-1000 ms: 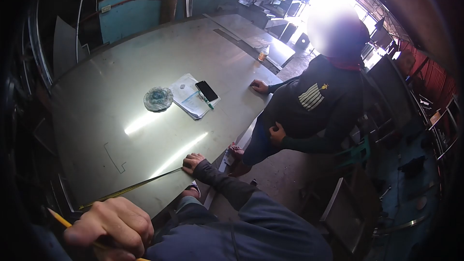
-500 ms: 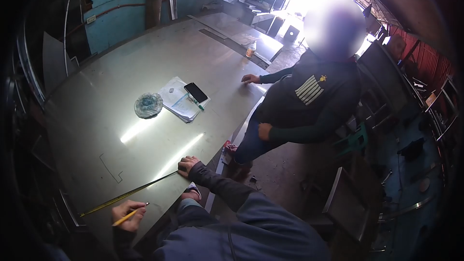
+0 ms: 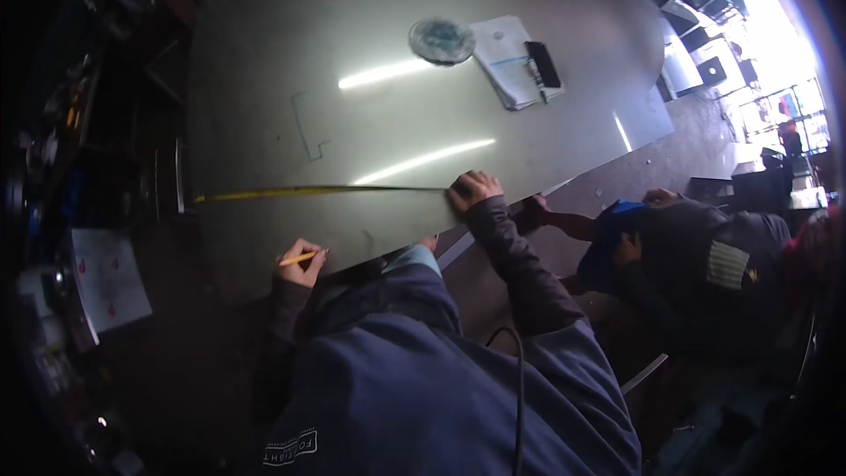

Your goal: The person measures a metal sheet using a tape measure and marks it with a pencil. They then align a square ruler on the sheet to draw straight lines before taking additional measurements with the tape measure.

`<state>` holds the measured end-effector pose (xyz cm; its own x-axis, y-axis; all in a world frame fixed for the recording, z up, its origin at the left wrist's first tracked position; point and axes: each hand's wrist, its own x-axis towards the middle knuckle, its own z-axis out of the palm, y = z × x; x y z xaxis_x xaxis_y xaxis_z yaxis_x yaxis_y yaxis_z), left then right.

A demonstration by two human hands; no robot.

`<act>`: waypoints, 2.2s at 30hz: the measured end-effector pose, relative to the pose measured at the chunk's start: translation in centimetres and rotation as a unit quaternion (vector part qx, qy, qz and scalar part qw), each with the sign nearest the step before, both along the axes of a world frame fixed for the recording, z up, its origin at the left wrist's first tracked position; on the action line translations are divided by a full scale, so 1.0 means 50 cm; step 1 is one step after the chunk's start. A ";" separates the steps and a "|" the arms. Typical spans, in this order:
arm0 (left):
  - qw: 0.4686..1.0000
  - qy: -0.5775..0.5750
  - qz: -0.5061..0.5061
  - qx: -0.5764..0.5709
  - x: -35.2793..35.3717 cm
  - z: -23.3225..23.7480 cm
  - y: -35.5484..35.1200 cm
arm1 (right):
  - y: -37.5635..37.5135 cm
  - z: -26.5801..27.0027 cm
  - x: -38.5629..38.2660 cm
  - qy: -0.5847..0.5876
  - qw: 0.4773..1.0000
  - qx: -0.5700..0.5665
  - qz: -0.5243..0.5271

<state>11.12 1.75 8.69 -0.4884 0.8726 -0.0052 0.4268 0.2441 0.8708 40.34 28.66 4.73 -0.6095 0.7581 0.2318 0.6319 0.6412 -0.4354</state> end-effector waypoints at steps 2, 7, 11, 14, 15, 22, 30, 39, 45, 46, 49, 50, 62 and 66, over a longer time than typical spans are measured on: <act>1.000 0.018 0.004 0.002 0.007 0.004 0.015 | 0.013 -0.004 0.003 -0.012 1.000 -0.003 0.004; 0.998 0.018 -0.022 -0.054 0.012 0.016 0.043 | 0.002 0.014 -0.006 -0.005 1.000 -0.005 0.011; 0.997 0.046 -0.044 -0.033 0.037 -0.014 0.091 | 0.009 0.008 -0.002 -0.007 1.000 -0.010 0.002; 0.997 0.050 -0.061 -0.012 0.048 -0.020 0.127 | 0.004 0.017 -0.007 0.010 1.000 0.002 0.004; 0.996 0.051 -0.065 -0.013 0.053 -0.015 0.137 | 0.005 0.015 -0.008 0.015 1.000 0.015 0.007; 0.979 0.138 -0.136 -0.067 0.068 -0.038 0.159 | 0.015 -0.005 0.003 -0.006 1.000 0.007 0.005; 0.969 0.176 -0.166 -0.053 0.084 -0.037 0.166 | 0.015 -0.012 0.010 0.003 1.000 0.021 0.000; 0.952 0.246 -0.180 -0.035 0.117 -0.036 0.152 | 0.015 -0.015 0.009 0.001 1.000 0.023 -0.002; 0.945 0.297 -0.131 -0.043 0.120 -0.031 0.153 | 0.013 -0.013 0.009 0.002 1.000 0.017 -0.003; 0.954 0.256 -0.152 -0.035 0.132 -0.030 0.145 | 0.016 -0.010 0.004 0.002 1.000 0.017 -0.008; 0.956 0.243 -0.160 -0.030 0.119 -0.026 0.143 | 0.017 -0.014 0.005 -0.001 1.000 0.011 -0.008; 0.942 0.303 -0.131 -0.061 0.107 -0.024 0.155 | 0.014 -0.003 0.000 0.027 0.999 0.028 0.000; 0.998 0.002 0.004 -0.061 0.021 -0.018 0.086 | 0.013 -0.002 -0.002 0.039 0.999 0.033 -0.009; 0.991 0.125 -0.046 -0.007 0.053 -0.029 0.102 | 0.012 -0.005 0.001 0.005 1.000 0.000 -0.016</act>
<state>13.79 6.85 7.25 -0.3938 0.9144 0.0935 0.6506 0.2054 0.7312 40.38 29.25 4.48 -0.5828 0.7774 0.2367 0.6481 0.6204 -0.4417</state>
